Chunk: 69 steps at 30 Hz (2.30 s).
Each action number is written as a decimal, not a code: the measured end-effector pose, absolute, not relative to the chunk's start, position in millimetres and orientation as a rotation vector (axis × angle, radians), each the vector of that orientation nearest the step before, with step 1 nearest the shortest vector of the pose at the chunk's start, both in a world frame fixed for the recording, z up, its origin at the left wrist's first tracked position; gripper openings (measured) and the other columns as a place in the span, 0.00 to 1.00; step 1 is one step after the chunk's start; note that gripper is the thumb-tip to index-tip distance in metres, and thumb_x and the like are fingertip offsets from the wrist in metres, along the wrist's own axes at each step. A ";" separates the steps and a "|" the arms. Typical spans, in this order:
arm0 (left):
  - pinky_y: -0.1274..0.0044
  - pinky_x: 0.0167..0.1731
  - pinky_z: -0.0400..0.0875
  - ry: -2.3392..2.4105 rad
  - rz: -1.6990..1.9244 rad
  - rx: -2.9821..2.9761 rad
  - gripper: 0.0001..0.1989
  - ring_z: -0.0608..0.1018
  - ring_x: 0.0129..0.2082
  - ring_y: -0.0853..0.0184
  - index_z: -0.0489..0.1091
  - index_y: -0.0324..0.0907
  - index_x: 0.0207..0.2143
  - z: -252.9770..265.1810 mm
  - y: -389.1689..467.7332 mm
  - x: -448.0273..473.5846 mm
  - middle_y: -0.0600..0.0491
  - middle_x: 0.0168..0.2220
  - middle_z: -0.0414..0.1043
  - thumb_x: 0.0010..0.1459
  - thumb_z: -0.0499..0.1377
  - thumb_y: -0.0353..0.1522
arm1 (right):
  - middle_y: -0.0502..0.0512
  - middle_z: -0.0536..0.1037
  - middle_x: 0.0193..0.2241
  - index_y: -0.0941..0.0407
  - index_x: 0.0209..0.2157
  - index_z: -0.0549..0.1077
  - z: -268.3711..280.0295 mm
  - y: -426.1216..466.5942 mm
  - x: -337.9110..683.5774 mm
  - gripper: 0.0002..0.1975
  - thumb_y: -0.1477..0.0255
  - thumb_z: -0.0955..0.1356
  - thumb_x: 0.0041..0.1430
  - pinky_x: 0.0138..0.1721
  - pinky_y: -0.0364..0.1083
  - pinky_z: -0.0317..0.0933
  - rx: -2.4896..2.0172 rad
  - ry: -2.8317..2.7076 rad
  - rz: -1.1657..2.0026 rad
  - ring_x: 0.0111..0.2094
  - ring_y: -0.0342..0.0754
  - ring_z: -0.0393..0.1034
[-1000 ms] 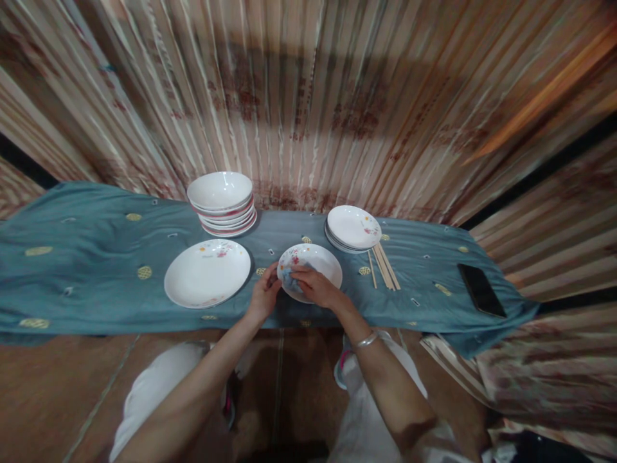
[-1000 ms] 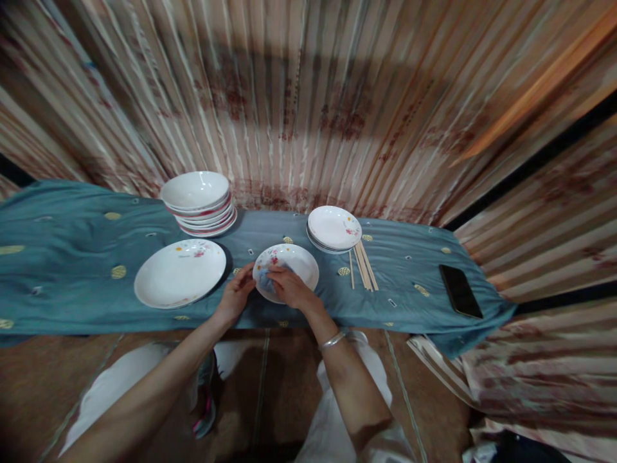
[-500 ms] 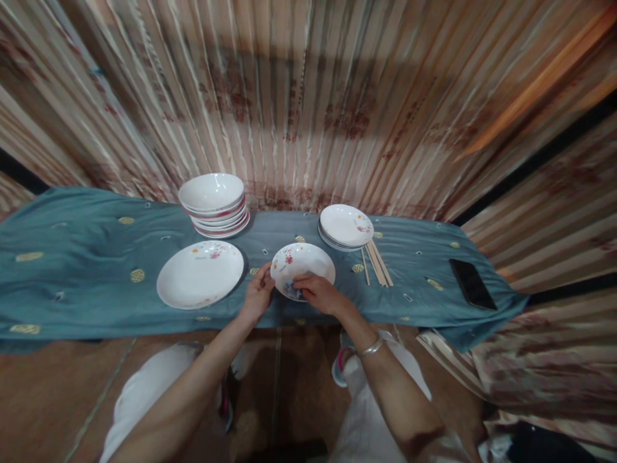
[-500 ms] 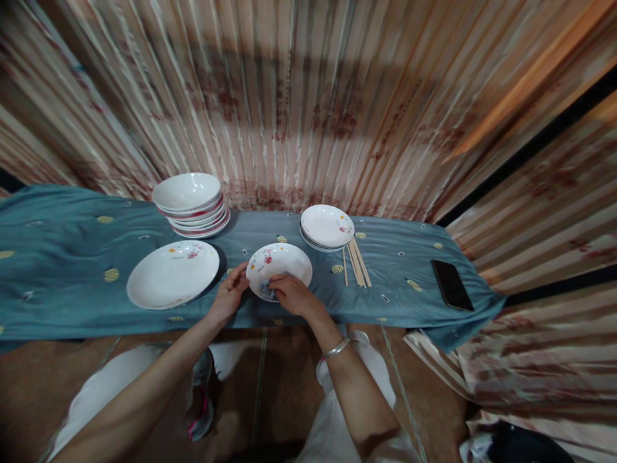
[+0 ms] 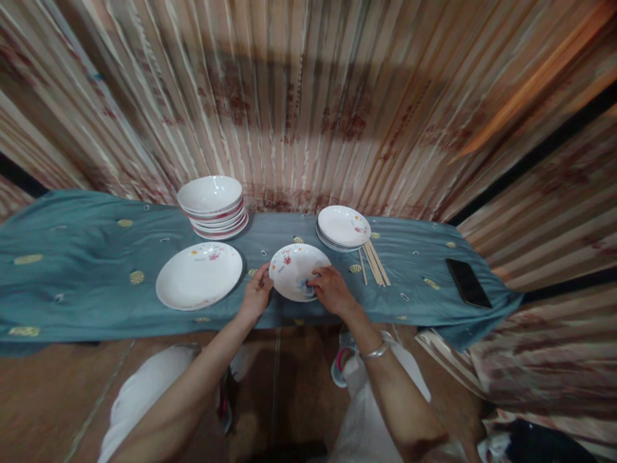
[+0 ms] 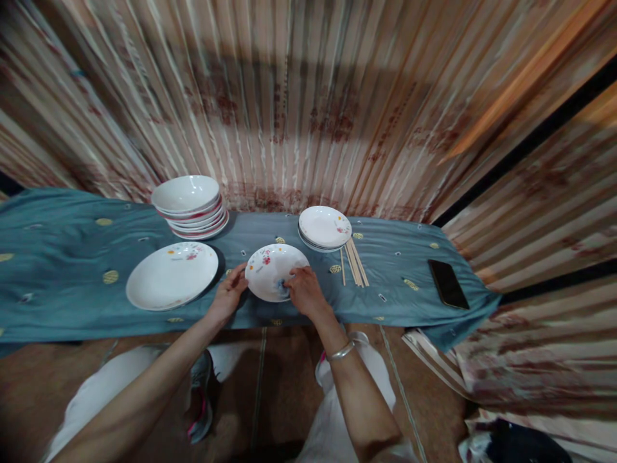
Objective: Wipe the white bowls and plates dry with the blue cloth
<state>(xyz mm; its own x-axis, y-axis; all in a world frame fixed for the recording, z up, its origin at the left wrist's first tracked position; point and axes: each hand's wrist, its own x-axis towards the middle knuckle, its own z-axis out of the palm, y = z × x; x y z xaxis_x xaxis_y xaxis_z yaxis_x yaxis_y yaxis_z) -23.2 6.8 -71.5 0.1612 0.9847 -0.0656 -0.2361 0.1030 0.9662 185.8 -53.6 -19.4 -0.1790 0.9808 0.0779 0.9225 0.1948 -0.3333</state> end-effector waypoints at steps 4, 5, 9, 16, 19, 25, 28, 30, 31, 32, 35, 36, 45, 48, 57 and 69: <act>0.63 0.55 0.66 0.963 1.133 1.027 0.31 0.77 0.50 0.56 0.72 0.41 0.48 -69.9 6.1 -23.2 0.45 0.45 0.80 0.40 0.71 0.41 | 0.62 0.82 0.42 0.58 0.40 0.82 -16.7 -49.2 186.9 0.16 0.84 0.65 0.59 0.56 0.51 0.60 -1.867 -2.239 0.310 0.46 0.52 0.74; 0.63 0.56 0.66 0.959 1.131 1.030 0.31 0.77 0.50 0.56 0.72 0.41 0.49 -69.4 5.7 -23.3 0.45 0.45 0.80 0.41 0.70 0.40 | 0.62 0.82 0.41 0.59 0.40 0.82 -17.2 -47.5 187.2 0.16 0.84 0.64 0.59 0.55 0.50 0.60 -1.880 -2.238 0.303 0.45 0.51 0.74; 0.64 0.55 0.66 0.939 1.128 1.042 0.29 0.77 0.50 0.56 0.72 0.41 0.49 -68.1 4.7 -23.8 0.45 0.45 0.80 0.43 0.69 0.40 | 0.63 0.82 0.37 0.59 0.37 0.81 -23.7 -38.3 187.9 0.15 0.81 0.62 0.63 0.54 0.49 0.61 -1.960 -2.219 0.187 0.43 0.51 0.73; 0.65 0.53 0.67 0.930 1.142 1.026 0.27 0.78 0.47 0.58 0.72 0.42 0.48 -68.8 4.5 -22.7 0.48 0.43 0.80 0.43 0.69 0.37 | 0.67 0.79 0.36 0.60 0.35 0.78 -47.4 -18.8 188.7 0.16 0.81 0.59 0.64 0.53 0.54 0.63 -2.021 -2.087 -0.017 0.44 0.55 0.71; 0.66 0.52 0.67 0.931 1.140 1.023 0.26 0.77 0.47 0.59 0.73 0.42 0.47 -68.8 4.0 -22.0 0.48 0.42 0.80 0.43 0.67 0.36 | 0.67 0.79 0.35 0.60 0.36 0.78 -56.4 -11.7 188.8 0.16 0.81 0.59 0.64 0.51 0.54 0.66 -1.976 -2.030 -0.090 0.43 0.55 0.70; 0.66 0.52 0.67 0.907 1.151 1.032 0.24 0.78 0.47 0.59 0.73 0.43 0.46 -66.5 2.6 -21.0 0.49 0.42 0.80 0.43 0.65 0.33 | 0.70 0.78 0.41 0.60 0.37 0.78 -58.0 0.1 183.1 0.17 0.80 0.58 0.65 0.51 0.57 0.66 -2.051 -1.846 0.039 0.45 0.58 0.70; 0.66 0.53 0.67 0.894 1.165 1.041 0.23 0.77 0.48 0.59 0.73 0.43 0.46 -66.0 2.1 -20.2 0.50 0.42 0.80 0.43 0.64 0.31 | 0.73 0.77 0.42 0.62 0.40 0.77 -56.5 5.6 180.9 0.17 0.81 0.57 0.65 0.55 0.61 0.62 -2.027 -1.816 0.127 0.48 0.61 0.70; 0.65 0.53 0.67 0.895 1.167 1.049 0.22 0.77 0.48 0.58 0.74 0.43 0.45 -66.4 2.0 -19.9 0.50 0.42 0.80 0.44 0.64 0.31 | 0.74 0.77 0.42 0.63 0.40 0.76 -57.4 8.8 180.2 0.16 0.80 0.57 0.65 0.55 0.62 0.62 -2.015 -1.801 0.138 0.48 0.62 0.70; 0.65 0.53 0.67 0.899 1.166 1.053 0.22 0.77 0.48 0.58 0.74 0.43 0.45 -66.6 1.9 -19.9 0.49 0.42 0.80 0.44 0.64 0.31 | 0.73 0.77 0.42 0.62 0.40 0.76 -58.5 10.3 179.9 0.16 0.80 0.58 0.65 0.55 0.62 0.62 -2.005 -1.795 0.124 0.48 0.62 0.70; 0.65 0.53 0.67 0.905 1.166 1.055 0.22 0.77 0.48 0.59 0.74 0.43 0.45 -66.9 1.8 -20.0 0.49 0.43 0.80 0.44 0.64 0.31 | 0.72 0.77 0.42 0.62 0.40 0.76 -60.1 11.7 179.6 0.16 0.80 0.58 0.66 0.55 0.61 0.62 -1.988 -1.787 0.100 0.48 0.61 0.70; 0.65 0.54 0.67 0.922 1.173 1.061 0.22 0.78 0.47 0.59 0.74 0.43 0.46 -67.5 1.4 -20.1 0.50 0.43 0.80 0.45 0.63 0.30 | 0.69 0.78 0.40 0.60 0.41 0.76 -65.3 15.1 178.2 0.16 0.78 0.58 0.66 0.55 0.59 0.64 -1.907 -1.769 0.015 0.47 0.58 0.70; 0.65 0.54 0.67 0.925 1.175 1.062 0.22 0.78 0.47 0.59 0.74 0.43 0.46 -67.8 1.3 -20.1 0.50 0.42 0.80 0.45 0.63 0.30 | 0.69 0.78 0.40 0.60 0.41 0.76 -66.5 15.9 177.5 0.16 0.78 0.58 0.66 0.55 0.59 0.64 -1.883 -1.772 -0.010 0.47 0.58 0.70; 0.65 0.53 0.68 0.898 1.200 1.060 0.21 0.78 0.44 0.59 0.74 0.43 0.46 -71.9 2.5 -19.1 0.50 0.41 0.80 0.45 0.62 0.29 | 0.69 0.78 0.45 0.59 0.45 0.75 -55.3 17.6 169.2 0.13 0.76 0.60 0.65 0.57 0.58 0.62 -1.845 -1.881 -0.017 0.50 0.58 0.69; 0.65 0.53 0.68 0.899 1.197 1.057 0.21 0.78 0.44 0.60 0.74 0.43 0.46 -72.0 2.6 -18.9 0.51 0.41 0.79 0.45 0.62 0.29 | 0.70 0.77 0.48 0.61 0.48 0.74 -47.7 17.9 164.4 0.15 0.77 0.60 0.65 0.58 0.58 0.60 -1.867 -1.925 0.052 0.52 0.58 0.69; 0.65 0.53 0.67 0.886 1.193 1.064 0.22 0.78 0.45 0.59 0.73 0.42 0.47 -74.0 2.1 -19.8 0.49 0.42 0.79 0.47 0.62 0.29 | 0.66 0.74 0.55 0.61 0.54 0.73 -47.6 24.3 147.9 0.19 0.78 0.61 0.63 0.63 0.56 0.56 -1.801 -1.915 0.213 0.58 0.57 0.66; 0.66 0.53 0.68 0.913 1.207 1.059 0.22 0.78 0.45 0.61 0.74 0.43 0.47 -78.1 3.3 -19.5 0.50 0.43 0.80 0.46 0.63 0.30 | 0.64 0.72 0.59 0.59 0.53 0.75 -55.2 17.6 137.5 0.19 0.77 0.62 0.63 0.64 0.54 0.55 -1.535 -2.063 0.417 0.61 0.54 0.64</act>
<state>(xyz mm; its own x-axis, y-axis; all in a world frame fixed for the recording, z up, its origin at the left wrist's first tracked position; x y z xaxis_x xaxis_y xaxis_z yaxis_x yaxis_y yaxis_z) -19.5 3.3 -78.1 0.1451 0.9894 0.0011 -0.2680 0.0383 0.9627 137.5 17.6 -55.2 -0.2136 0.9495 0.2299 0.7857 0.3068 -0.5371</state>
